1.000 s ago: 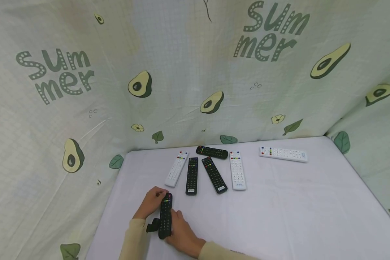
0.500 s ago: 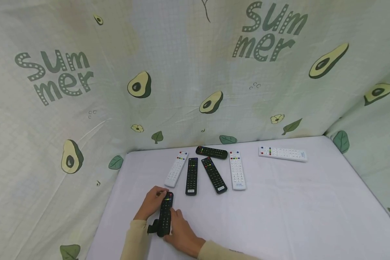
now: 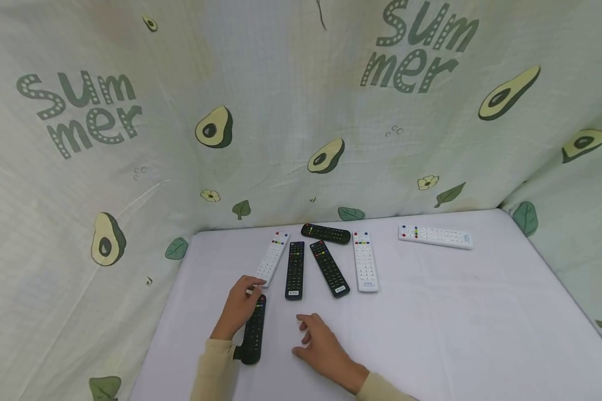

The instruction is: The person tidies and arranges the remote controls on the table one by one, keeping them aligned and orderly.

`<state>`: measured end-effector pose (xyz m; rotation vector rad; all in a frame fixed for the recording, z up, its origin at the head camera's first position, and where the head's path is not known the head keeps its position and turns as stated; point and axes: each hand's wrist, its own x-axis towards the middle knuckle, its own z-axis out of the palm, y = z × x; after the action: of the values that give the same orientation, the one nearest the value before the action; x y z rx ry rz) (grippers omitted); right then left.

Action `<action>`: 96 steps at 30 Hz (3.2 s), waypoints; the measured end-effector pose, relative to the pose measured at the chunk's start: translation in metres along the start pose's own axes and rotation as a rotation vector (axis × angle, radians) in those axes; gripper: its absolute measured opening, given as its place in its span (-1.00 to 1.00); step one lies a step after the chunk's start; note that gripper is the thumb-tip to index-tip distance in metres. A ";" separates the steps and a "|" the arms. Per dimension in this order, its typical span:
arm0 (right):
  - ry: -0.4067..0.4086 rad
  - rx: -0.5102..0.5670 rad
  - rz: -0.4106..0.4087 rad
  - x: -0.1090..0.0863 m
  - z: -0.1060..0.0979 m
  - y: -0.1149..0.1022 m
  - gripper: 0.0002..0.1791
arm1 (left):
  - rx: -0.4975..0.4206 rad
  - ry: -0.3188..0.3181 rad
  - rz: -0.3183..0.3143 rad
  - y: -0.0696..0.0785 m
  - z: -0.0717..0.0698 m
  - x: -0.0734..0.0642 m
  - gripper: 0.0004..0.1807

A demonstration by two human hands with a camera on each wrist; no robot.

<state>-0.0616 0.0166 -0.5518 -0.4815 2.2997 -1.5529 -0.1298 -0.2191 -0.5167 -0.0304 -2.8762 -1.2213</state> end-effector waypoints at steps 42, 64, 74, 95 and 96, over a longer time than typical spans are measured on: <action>0.662 -0.380 0.171 -0.054 -0.287 0.103 -0.52 | -0.211 -0.353 0.206 0.119 0.131 0.032 -0.75; 0.638 -0.388 0.342 -0.021 -0.369 0.139 -0.43 | -0.363 -0.346 0.213 0.170 0.176 0.041 -0.66; 0.593 -0.373 0.371 -0.014 -0.384 0.147 -0.45 | -0.440 -0.350 0.133 0.181 0.194 0.049 -0.59; 0.521 -0.314 0.375 -0.015 -0.390 0.146 -0.51 | -0.607 -0.375 -0.093 0.206 0.222 0.061 -0.42; 0.516 -0.309 0.371 -0.015 -0.390 0.146 -0.51 | -0.613 -0.377 -0.104 0.207 0.223 0.062 -0.40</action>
<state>-0.2353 0.3951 -0.5478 0.3134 2.8202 -1.2455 -0.1883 0.0856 -0.5218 -0.1312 -2.6642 -2.2870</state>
